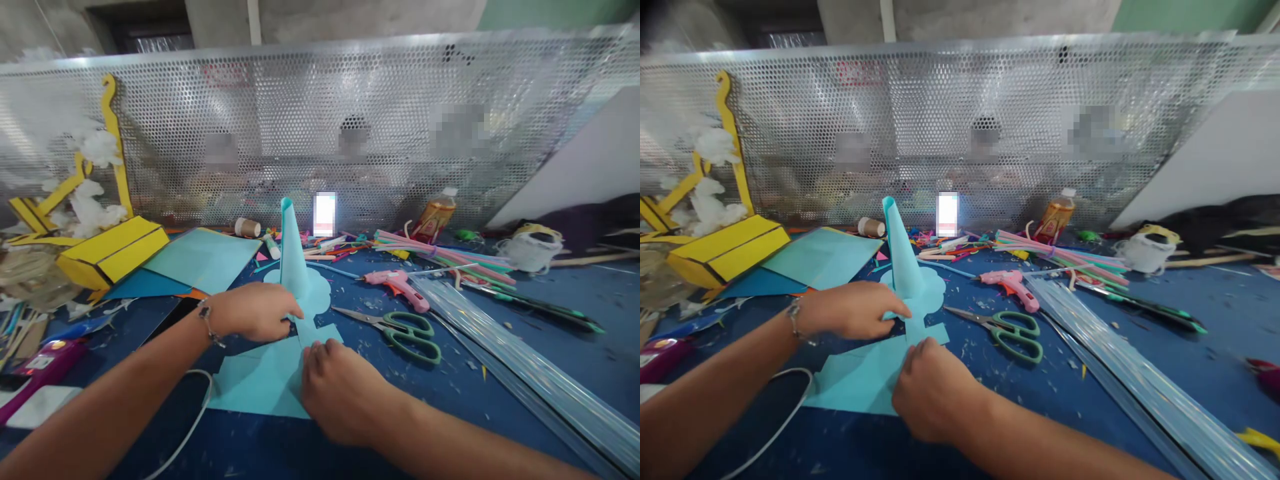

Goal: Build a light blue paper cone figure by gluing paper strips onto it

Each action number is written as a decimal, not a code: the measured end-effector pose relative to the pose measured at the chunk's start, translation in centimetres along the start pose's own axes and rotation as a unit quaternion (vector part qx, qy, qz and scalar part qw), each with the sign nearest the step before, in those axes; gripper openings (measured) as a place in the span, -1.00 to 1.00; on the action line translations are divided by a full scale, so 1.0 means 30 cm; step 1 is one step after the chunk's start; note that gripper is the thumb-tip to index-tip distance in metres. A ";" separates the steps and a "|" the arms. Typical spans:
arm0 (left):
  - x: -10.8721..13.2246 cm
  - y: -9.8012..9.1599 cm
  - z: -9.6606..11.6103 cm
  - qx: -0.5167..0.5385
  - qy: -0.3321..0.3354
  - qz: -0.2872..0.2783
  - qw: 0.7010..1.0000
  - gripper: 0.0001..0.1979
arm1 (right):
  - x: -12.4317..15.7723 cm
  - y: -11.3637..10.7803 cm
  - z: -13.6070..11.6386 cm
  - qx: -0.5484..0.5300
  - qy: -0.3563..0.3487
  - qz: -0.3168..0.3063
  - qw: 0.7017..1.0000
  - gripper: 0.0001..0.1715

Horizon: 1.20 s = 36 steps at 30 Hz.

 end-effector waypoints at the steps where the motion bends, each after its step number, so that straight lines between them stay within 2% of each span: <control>1: -0.002 -0.027 -0.018 0.014 -0.006 0.019 1.000 -0.81 | 0.001 -0.005 0.005 -0.009 0.006 -0.006 1.000 -0.92; 3: -0.007 -0.086 -0.081 0.011 -0.077 0.106 0.991 -0.67 | 0.005 -0.022 0.035 -0.038 0.040 -0.009 0.998 -0.89; 5: -0.007 -0.122 -0.150 0.018 -0.174 0.219 0.960 -0.60 | 0.012 -0.038 0.083 -0.065 0.091 0.006 0.994 -0.85; 6: -0.011 -0.119 -0.174 0.039 -0.205 0.259 0.943 -0.55 | 0.017 -0.045 0.108 -0.069 0.113 0.022 0.991 -0.84; 9: -0.052 -0.051 -0.189 0.132 -0.187 0.308 0.923 -0.28 | 0.030 -0.055 0.162 -0.060 0.142 0.090 0.984 -0.84; 10: -0.069 -0.021 -0.185 0.157 -0.172 0.311 0.921 -0.27 | 0.035 -0.055 0.174 -0.057 0.144 0.118 0.981 -0.84; 13: -0.101 0.042 -0.186 0.202 -0.168 0.338 0.904 -0.43 | 0.051 -0.059 0.193 -0.061 0.143 0.203 0.967 -0.84; 17: -0.086 0.028 -0.227 0.231 -0.162 0.423 0.861 -0.54 | 0.082 -0.081 0.229 -0.061 0.149 0.281 0.946 -0.82; 20: -0.055 -0.022 -0.256 0.233 -0.141 0.462 0.844 -0.56 | 0.103 -0.092 0.296 -0.057 0.193 0.266 0.943 -0.78; 23: -0.043 -0.057 -0.257 0.250 -0.085 0.448 0.854 -0.52 | 0.127 -0.077 0.393 -0.025 0.292 0.181 0.939 -0.70; 26: -0.056 -0.047 -0.246 0.275 -0.036 0.383 0.881 -0.39 | 0.145 -0.042 0.461 -0.012 0.340 0.074 0.937 -0.68; 28: -0.068 -0.028 -0.243 0.292 -0.020 0.347 0.891 -0.30 | 0.142 -0.022 0.466 -0.046 0.314 0.039 0.948 -0.71; 31: -0.080 -0.007 -0.249 0.319 -0.014 0.325 0.890 -0.19 | 0.118 -0.013 0.416 -0.140 0.237 0.056 0.960 -0.73; 34: -0.083 0.000 -0.264 0.340 -0.038 0.338 0.877 -0.13 | 0.084 -0.011 0.334 -0.219 0.166 0.061 0.960 -0.53; 36: -0.081 0.003 -0.275 0.339 -0.069 0.354 0.869 -0.13 | 0.064 -0.004 0.290 -0.236 0.150 0.044 0.959 -0.43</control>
Point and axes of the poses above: each hand's wrist, its own x-axis away from the middle knuckle, its own y-axis out of the palm, z = x × y, the point moved 5 cm from there along -x, towards the middle knuckle, and after that the axes turned 5 degrees about z, right-handed, at the moved point
